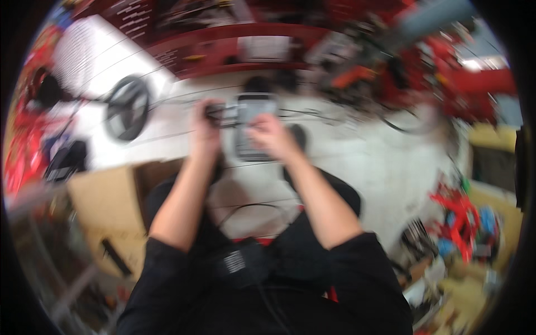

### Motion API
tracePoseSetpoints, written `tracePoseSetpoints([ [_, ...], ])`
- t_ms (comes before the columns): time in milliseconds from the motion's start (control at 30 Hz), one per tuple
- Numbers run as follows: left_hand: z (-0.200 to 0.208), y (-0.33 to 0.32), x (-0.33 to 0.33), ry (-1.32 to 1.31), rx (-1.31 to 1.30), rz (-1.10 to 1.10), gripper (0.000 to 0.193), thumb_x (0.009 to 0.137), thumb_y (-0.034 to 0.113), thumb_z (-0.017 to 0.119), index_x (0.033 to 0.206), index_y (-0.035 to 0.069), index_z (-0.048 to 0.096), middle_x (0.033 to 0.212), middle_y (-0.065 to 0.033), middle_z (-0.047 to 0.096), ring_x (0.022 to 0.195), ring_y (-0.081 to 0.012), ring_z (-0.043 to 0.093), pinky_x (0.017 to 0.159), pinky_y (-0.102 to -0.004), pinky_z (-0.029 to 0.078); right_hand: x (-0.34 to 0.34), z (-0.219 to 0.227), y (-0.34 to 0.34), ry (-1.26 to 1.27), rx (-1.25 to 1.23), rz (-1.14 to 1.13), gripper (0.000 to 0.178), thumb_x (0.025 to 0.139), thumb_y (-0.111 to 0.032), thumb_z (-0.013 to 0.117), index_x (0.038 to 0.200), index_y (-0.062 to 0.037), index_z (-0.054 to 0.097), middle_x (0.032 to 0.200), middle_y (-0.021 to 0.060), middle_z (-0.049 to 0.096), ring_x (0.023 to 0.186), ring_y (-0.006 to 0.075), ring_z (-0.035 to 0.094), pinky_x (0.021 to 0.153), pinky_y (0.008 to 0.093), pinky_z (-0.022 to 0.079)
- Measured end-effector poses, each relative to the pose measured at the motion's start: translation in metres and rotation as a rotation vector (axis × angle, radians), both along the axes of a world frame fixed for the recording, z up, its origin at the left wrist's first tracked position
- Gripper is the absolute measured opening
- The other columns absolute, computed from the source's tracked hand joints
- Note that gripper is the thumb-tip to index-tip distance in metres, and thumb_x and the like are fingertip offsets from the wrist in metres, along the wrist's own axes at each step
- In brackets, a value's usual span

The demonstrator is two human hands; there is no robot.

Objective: The person sits on a low stool and assembles a mechanical component, likely a starter motor, using a screwdriver. They insert a screw into the housing, tighten it, and manipulate the internal parts to ensure proper alignment.

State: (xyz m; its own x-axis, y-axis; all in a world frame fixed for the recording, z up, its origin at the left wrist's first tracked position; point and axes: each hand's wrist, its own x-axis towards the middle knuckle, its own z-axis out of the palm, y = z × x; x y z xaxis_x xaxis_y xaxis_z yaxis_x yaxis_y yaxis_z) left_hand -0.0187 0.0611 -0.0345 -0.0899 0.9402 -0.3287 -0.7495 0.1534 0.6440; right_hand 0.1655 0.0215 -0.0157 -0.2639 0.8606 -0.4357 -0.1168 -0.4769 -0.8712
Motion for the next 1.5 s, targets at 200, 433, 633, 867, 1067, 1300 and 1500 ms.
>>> tracePoseSetpoints([
  [200,-0.003,0.004,0.001,-0.178,-0.052,0.064,0.019,0.089,0.027,0.059,0.091,0.008,0.059,0.092,-0.0080,0.063,0.092,-0.0199,0.060,0.076,-0.0358,0.049,0.007,0.016,0.006,-0.082,0.043,0.057,0.024,0.091,-0.022,0.056,0.093,0.0021,0.055,0.067,0.0081,0.061,0.054,0.0133,0.060,0.045,0.0273,0.045],
  [433,0.006,-0.003,0.013,-0.091,-0.075,0.025,0.019,0.088,0.027,0.057,0.088,0.008,0.059,0.085,-0.0073,0.064,0.078,-0.0179,0.060,0.068,-0.0302,0.049,0.009,0.004,-0.002,-0.265,0.185,0.002,0.023,0.091,-0.023,0.057,0.089,0.0000,0.057,0.070,0.0046,0.060,0.056,0.0120,0.056,0.051,0.0277,0.047],
  [633,0.015,-0.001,0.011,-0.157,-0.056,-0.008,0.020,0.087,0.027,0.061,0.086,0.008,0.057,0.081,-0.0086,0.064,0.074,-0.0189,0.061,0.066,-0.0312,0.049,0.005,0.016,-0.005,-0.360,0.316,0.059,0.037,0.089,-0.031,0.061,0.108,-0.0015,0.048,0.071,0.0061,0.059,0.057,0.0088,0.055,0.049,0.0237,0.045],
  [867,0.025,-0.003,0.014,-0.265,-0.141,0.084,0.025,0.082,0.027,0.066,0.091,0.009,0.052,0.088,-0.0068,0.058,0.083,-0.0200,0.059,0.070,-0.0347,0.049,0.000,0.039,0.001,-0.326,-0.045,0.072,0.035,0.091,-0.031,0.057,0.105,-0.0002,0.052,0.072,0.0068,0.060,0.053,0.0110,0.055,0.046,0.0239,0.041],
  [1067,0.026,-0.002,0.018,-0.235,-0.164,0.068,0.022,0.084,0.030,0.063,0.092,0.012,0.053,0.090,-0.0043,0.057,0.088,-0.0180,0.057,0.073,-0.0337,0.046,0.014,0.012,0.002,-0.482,0.192,0.182,0.037,0.093,-0.035,0.053,0.101,0.0004,0.055,0.068,0.0072,0.061,0.050,0.0119,0.055,0.047,0.0262,0.042],
  [1300,0.020,-0.006,0.020,-0.283,-0.151,0.050,0.021,0.085,0.027,0.063,0.091,0.008,0.057,0.085,-0.0053,0.062,0.083,-0.0191,0.061,0.068,-0.0340,0.049,0.004,0.020,-0.006,-0.299,0.263,0.085,0.029,0.088,-0.022,0.063,0.099,0.0026,0.052,0.062,0.0042,0.055,0.049,0.0118,0.054,0.046,0.0238,0.044],
  [1500,0.046,-0.014,0.024,-0.244,-0.158,0.025,0.018,0.084,0.024,0.063,0.090,0.007,0.059,0.084,-0.0058,0.063,0.081,-0.0194,0.063,0.068,-0.0342,0.050,0.014,0.037,-0.008,-0.260,-0.004,0.201,0.037,0.095,-0.034,0.050,0.092,0.0015,0.059,0.067,0.0052,0.060,0.048,0.0119,0.057,0.045,0.0219,0.044],
])
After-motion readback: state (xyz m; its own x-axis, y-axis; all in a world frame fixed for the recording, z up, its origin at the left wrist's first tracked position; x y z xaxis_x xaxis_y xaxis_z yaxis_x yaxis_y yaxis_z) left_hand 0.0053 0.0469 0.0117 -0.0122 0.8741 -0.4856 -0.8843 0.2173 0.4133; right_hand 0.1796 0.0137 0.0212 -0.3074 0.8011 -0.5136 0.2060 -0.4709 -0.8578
